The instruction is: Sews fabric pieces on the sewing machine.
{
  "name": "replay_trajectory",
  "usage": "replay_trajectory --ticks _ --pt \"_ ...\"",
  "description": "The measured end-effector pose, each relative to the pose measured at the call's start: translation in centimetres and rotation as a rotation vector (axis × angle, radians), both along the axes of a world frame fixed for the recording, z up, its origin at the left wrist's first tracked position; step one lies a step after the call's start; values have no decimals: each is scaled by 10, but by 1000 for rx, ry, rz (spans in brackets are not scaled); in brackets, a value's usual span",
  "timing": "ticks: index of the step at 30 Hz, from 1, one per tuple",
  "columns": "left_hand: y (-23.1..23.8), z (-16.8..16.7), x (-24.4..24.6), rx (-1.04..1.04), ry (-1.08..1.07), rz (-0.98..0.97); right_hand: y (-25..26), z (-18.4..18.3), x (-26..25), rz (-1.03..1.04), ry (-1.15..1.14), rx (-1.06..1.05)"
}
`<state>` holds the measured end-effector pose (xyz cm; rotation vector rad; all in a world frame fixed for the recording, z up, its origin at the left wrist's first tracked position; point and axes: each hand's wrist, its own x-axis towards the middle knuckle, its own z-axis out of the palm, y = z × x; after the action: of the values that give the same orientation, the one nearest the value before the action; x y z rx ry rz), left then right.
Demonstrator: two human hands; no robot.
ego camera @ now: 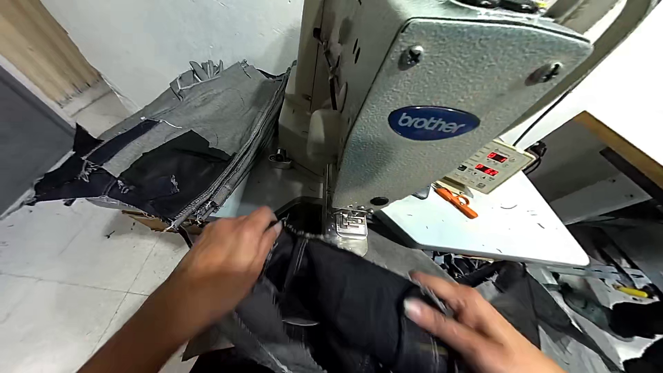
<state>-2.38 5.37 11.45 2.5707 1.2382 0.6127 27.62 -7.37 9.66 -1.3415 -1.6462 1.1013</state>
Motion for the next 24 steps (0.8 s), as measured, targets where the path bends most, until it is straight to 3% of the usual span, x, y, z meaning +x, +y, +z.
replay_trajectory --ticks 2,4,5,7,8,9,11,12,14,15,16,17,20,22,24 --pt "40 -12 25 -327 212 57 29 -10 -2 -221 216 -335" --pt "80 -28 55 -384 260 113 67 -18 1 -359 281 -463" --pt "96 -24 71 -375 288 153 84 -18 2 -391 222 -415" --pt "130 -21 95 -221 297 188 114 -15 6 -408 -127 -143" --pt "150 -30 103 -89 283 201 127 -11 10 -382 -315 6" --pt "178 -57 109 191 205 210 135 -4 14 -324 -444 128" --pt "209 -81 114 463 106 159 147 -17 29 -174 -597 401" --pt "202 -84 110 507 45 98 158 -43 42 -140 -602 625" --pt "138 -69 91 443 45 12 152 -25 43 -65 -645 169" --pt "86 -39 80 254 169 -27 150 -25 44 -96 -626 -1" --pt "49 -31 70 291 198 -104 150 -20 42 -136 -645 -179" --pt "22 -33 65 366 138 -198 152 -16 41 -151 -704 -312" --pt "-23 -45 68 337 -49 -484 149 13 19 -127 -819 -556" --pt "-25 -73 76 342 -60 -506 142 24 7 -53 -855 -494" --pt "-14 -103 74 344 -163 -458 135 17 9 -70 -839 -298"
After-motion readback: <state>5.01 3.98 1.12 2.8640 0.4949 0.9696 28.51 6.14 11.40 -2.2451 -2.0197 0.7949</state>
